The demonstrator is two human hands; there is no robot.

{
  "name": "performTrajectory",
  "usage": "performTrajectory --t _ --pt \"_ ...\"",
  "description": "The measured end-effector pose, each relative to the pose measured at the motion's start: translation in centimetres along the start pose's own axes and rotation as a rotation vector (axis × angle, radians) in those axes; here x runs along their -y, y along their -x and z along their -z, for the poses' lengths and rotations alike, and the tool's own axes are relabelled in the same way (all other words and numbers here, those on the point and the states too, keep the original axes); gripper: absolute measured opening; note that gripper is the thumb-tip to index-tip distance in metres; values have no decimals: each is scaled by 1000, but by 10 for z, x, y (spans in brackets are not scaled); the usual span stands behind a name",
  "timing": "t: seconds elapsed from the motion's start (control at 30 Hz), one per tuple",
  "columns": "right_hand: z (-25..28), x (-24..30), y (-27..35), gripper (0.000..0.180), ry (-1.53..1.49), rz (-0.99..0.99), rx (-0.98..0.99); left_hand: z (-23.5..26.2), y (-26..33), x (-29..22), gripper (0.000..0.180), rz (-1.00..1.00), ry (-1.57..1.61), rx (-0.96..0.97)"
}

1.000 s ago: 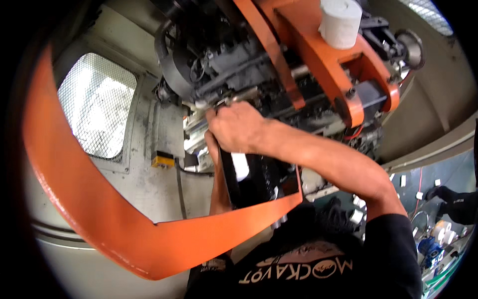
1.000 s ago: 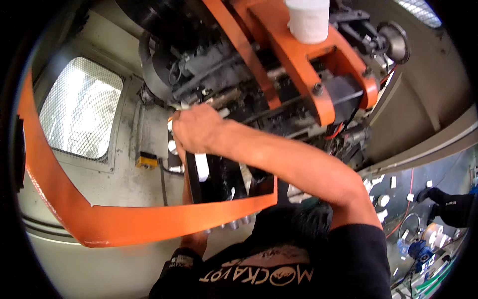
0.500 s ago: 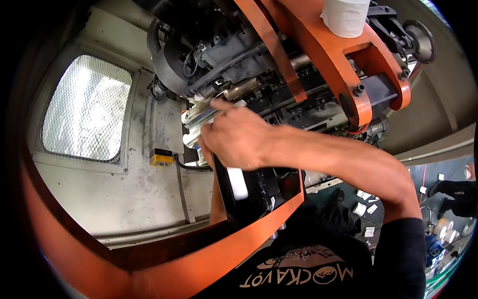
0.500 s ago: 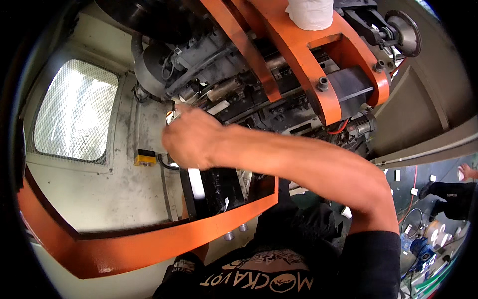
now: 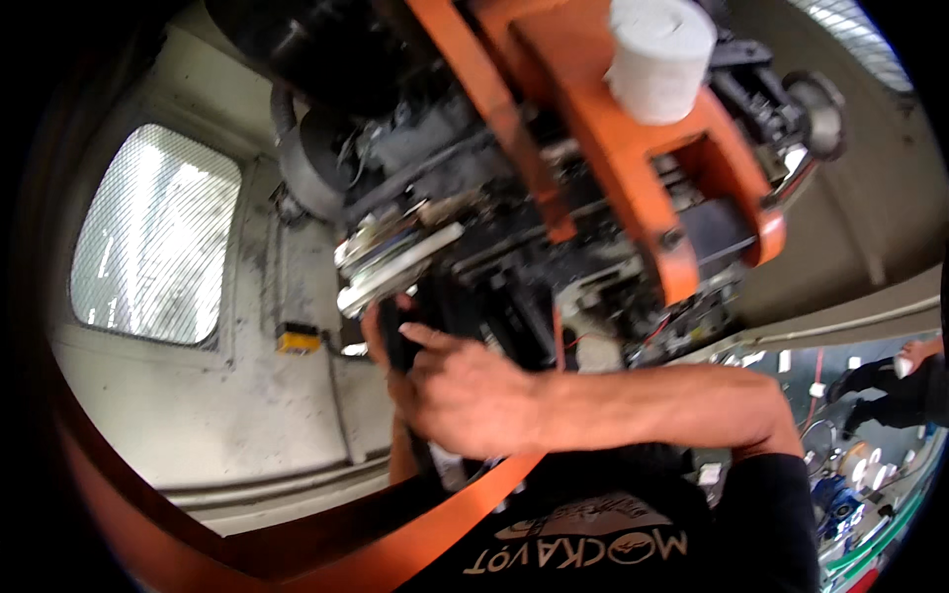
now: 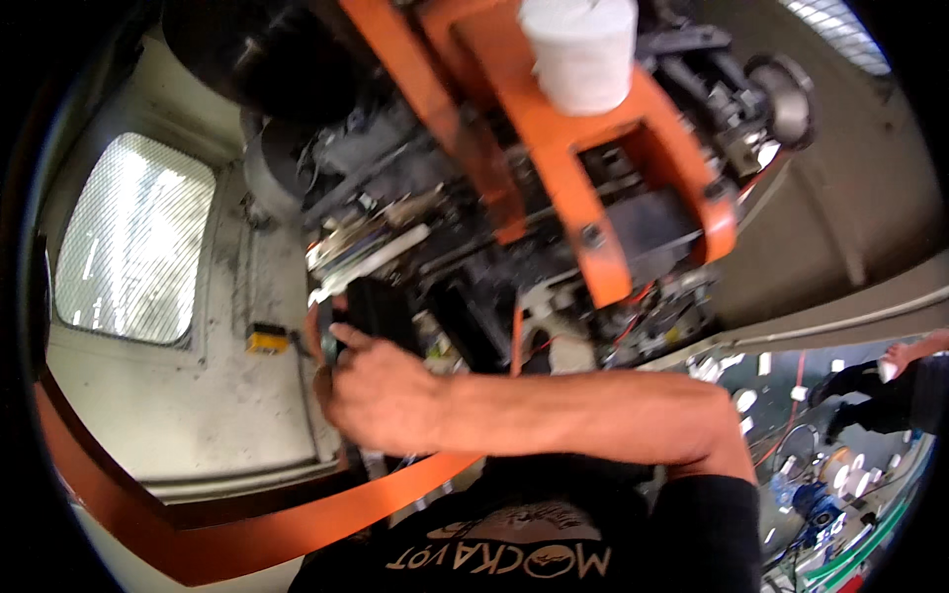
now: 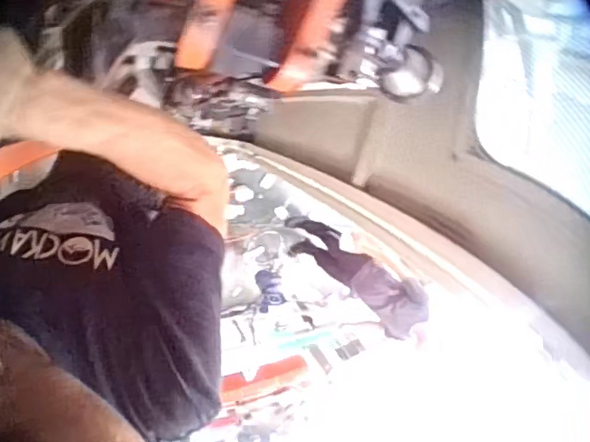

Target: The person picks up white tissue rolls from a conveyor belt, inspects them by hand, stacks them, and places them into a machine. The person also opens a machine door and adjusts internal components while holding tissue rolls.

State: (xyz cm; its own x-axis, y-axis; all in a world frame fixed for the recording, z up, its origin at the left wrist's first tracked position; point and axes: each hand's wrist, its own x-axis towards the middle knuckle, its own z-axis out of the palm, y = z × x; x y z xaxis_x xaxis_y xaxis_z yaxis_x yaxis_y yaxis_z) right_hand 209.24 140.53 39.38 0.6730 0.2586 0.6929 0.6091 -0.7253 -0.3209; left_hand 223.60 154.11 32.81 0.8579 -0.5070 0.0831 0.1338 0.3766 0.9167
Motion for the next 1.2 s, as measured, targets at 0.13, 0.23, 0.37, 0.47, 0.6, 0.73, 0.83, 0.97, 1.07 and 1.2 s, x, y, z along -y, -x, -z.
performTrajectory --t 0.13,0.23,0.37,0.47,0.6,0.73,0.83,0.97,1.07,1.2 --pt "114 -6 3 49 458 -83 -401 20 -8 -6 48 13 -82 41" --pt "232 -60 11 98 853 -387 -334 30 -40 -19 47 -136 -263 115" --pt "247 -174 41 87 598 -673 -233 -23 -81 -44 40 -220 -367 151" --pt "244 -154 13 75 109 -620 -353 -67 -77 -79 52 -312 -635 364" --pt "204 -102 -63 78 -584 -257 93 -106 -90 -115 104 3 -233 774" --pt "146 -96 -86 95 -441 -265 -7 -93 -81 -92 87 90 102 761" --pt "109 -89 -64 103 -259 -493 -199 -84 -62 -87 66 53 103 409" --pt "63 -71 -53 77 -821 -527 -246 -86 -39 -85 55 -85 75 270" --pt "58 -73 -44 72 -422 -423 -215 -93 -37 -90 49 -67 84 175" --pt "38 -58 -48 76 47 -345 -304 -113 -41 -84 41 -182 58 -56"
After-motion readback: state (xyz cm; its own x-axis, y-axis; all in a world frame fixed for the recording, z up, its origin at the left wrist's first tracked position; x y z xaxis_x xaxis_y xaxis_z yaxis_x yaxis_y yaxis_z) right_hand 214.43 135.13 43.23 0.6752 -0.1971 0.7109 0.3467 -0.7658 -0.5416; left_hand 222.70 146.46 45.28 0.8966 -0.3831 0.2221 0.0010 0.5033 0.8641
